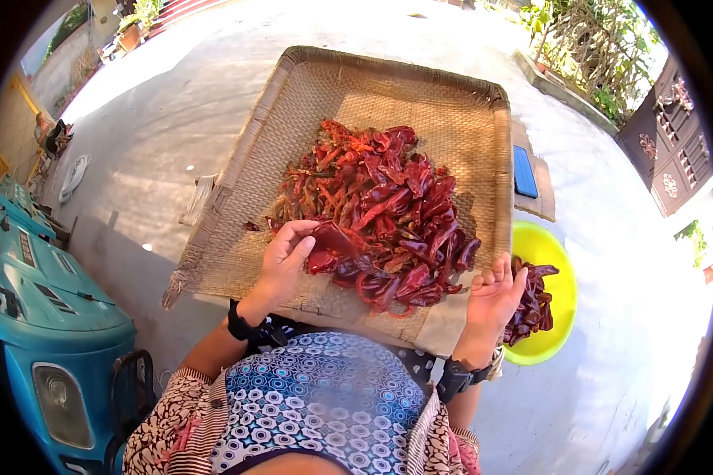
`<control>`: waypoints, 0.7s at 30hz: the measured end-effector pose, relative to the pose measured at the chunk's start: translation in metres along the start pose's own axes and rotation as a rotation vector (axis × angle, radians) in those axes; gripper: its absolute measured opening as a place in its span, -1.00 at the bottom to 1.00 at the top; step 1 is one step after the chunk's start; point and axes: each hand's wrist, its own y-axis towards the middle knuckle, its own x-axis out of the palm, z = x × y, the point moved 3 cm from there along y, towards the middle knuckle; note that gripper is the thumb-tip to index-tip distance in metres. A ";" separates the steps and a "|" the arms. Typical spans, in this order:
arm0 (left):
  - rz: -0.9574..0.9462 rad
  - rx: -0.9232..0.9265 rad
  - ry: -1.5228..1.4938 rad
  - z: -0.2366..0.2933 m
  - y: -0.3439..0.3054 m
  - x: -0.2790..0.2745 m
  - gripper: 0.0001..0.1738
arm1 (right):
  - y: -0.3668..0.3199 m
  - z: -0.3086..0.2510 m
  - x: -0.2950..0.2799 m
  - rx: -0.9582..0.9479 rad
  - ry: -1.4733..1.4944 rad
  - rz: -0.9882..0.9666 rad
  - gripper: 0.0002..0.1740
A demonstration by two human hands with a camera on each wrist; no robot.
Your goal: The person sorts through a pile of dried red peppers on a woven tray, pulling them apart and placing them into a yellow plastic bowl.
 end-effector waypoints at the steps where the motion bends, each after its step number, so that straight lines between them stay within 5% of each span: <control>1: -0.015 -0.020 -0.042 0.001 0.003 0.002 -0.69 | -0.004 0.003 0.010 0.017 -0.076 -0.073 -0.61; 4: -0.068 -0.119 -0.212 0.008 0.013 0.012 -0.68 | -0.030 0.040 0.065 0.089 -0.592 -0.310 -0.72; 7: -0.127 -0.259 -0.324 -0.001 0.022 0.017 -0.70 | -0.043 0.076 0.092 0.207 -0.884 -0.523 -0.63; 18: -0.550 -0.508 -0.976 -0.028 0.015 0.035 -0.68 | -0.037 0.090 0.066 0.332 -0.894 -0.576 -0.80; 21: -0.389 -0.461 -0.823 -0.017 0.012 0.038 -0.68 | -0.038 0.070 0.066 0.290 -0.815 -0.460 -0.80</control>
